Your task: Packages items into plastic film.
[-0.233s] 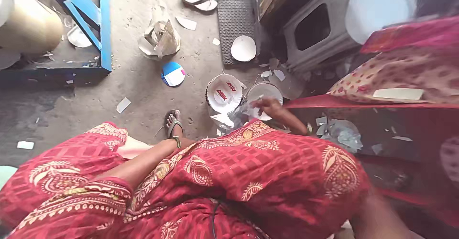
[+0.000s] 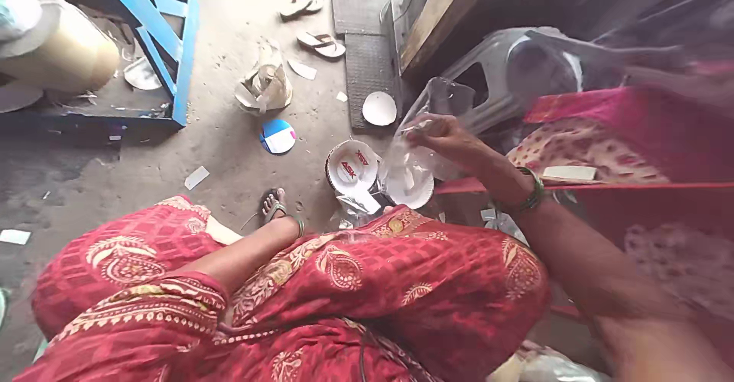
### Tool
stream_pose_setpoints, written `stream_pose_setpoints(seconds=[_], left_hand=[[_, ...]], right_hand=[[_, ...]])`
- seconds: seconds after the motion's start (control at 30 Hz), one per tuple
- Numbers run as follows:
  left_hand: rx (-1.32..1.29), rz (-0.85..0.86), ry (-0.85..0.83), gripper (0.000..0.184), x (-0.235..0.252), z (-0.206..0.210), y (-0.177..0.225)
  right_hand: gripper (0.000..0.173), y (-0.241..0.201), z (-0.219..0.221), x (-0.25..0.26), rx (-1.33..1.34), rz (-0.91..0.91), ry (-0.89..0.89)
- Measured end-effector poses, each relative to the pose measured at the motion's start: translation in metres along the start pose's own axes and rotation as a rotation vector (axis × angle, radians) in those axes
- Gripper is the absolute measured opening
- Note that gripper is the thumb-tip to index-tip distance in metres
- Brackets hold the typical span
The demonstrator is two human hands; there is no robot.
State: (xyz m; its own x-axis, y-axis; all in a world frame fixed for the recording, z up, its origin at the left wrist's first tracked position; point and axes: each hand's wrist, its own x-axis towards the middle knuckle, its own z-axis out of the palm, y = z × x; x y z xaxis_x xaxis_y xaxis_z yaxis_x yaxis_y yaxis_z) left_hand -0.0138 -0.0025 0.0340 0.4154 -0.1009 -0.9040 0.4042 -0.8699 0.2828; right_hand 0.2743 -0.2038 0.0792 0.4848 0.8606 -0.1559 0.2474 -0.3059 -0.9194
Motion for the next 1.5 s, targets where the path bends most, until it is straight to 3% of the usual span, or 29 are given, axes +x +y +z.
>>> stream_pose_setpoints(seconds=[0.03, 0.1, 0.13, 0.2, 0.3, 0.4, 0.47, 0.57, 0.67, 0.73, 0.77, 0.87, 1.0, 1.17, 1.27, 1.37, 1.5], left_hand=[[0.049, 0.119, 0.103, 0.043, 0.015, -0.018, -0.002], [-0.078, 0.217, 0.493, 0.05, 0.008, -0.053, -0.003], [-0.239, 0.284, 0.683, 0.057, -0.003, -0.069, -0.002], [-0.652, 0.51, 0.881, 0.068, -0.028, -0.096, -0.001], [-1.038, 0.863, 0.819, 0.077, -0.055, -0.109, 0.0], [-0.978, 1.046, 0.623, 0.082, -0.072, -0.104, -0.004], [-0.908, 1.152, 0.52, 0.09, -0.071, -0.097, -0.009], [-0.794, 1.049, 0.614, 0.097, -0.073, -0.088, -0.01], [-0.53, 0.847, 0.819, 0.058, -0.072, -0.089, -0.003], [-0.41, 0.78, 1.013, 0.034, -0.06, -0.097, -0.011], [-0.395, 0.743, 1.075, 0.032, -0.059, -0.102, -0.018], [-0.52, 0.712, 1.262, 0.026, -0.059, -0.115, -0.043], [-0.838, 0.722, 1.391, 0.011, -0.061, -0.121, -0.056], [-1.048, 0.573, 1.471, 0.034, -0.057, -0.126, -0.072], [-1.089, 0.462, 1.457, 0.042, -0.05, -0.124, -0.079], [-1.079, 0.423, 1.401, 0.048, -0.042, -0.122, -0.087], [-1.038, 0.402, 1.285, 0.052, -0.042, -0.108, -0.089]], right_hand=[[0.023, -0.02, 0.008, 0.001, -0.037, -0.017, 0.011], [0.029, -0.061, 0.032, -0.008, -0.041, 0.016, -0.003], [0.029, -0.08, 0.046, -0.018, 0.007, 0.022, -0.03], [0.036, -0.087, 0.066, -0.025, 0.176, -0.048, -0.151], [0.039, -0.094, 0.096, -0.024, 0.37, -0.128, -0.24], [0.046, -0.098, 0.106, -0.026, 0.445, -0.195, -0.185], [0.036, -0.093, 0.109, -0.032, 0.473, -0.219, -0.099], [0.024, -0.083, 0.113, -0.047, 0.493, -0.168, 0.042], [0.027, -0.054, 0.107, -0.042, 0.551, -0.184, 0.011], [0.026, -0.062, 0.101, -0.034, 0.541, -0.168, 0.004], [0.027, -0.07, 0.095, -0.026, 0.511, -0.144, 0.003], [0.03, -0.069, 0.072, -0.017, 0.357, -0.12, -0.075], [0.03, -0.062, 0.046, -0.012, 0.201, -0.017, -0.116], [0.011, -0.046, 0.036, 0.005, 0.139, 0.014, 0.003], [0.02, -0.039, 0.04, 0.008, 0.411, -0.032, 0.085], [0.015, -0.047, 0.047, 0.009, 0.669, -0.051, 0.188], [0.019, -0.055, 0.052, 0.009, 0.548, -0.035, 0.373]])
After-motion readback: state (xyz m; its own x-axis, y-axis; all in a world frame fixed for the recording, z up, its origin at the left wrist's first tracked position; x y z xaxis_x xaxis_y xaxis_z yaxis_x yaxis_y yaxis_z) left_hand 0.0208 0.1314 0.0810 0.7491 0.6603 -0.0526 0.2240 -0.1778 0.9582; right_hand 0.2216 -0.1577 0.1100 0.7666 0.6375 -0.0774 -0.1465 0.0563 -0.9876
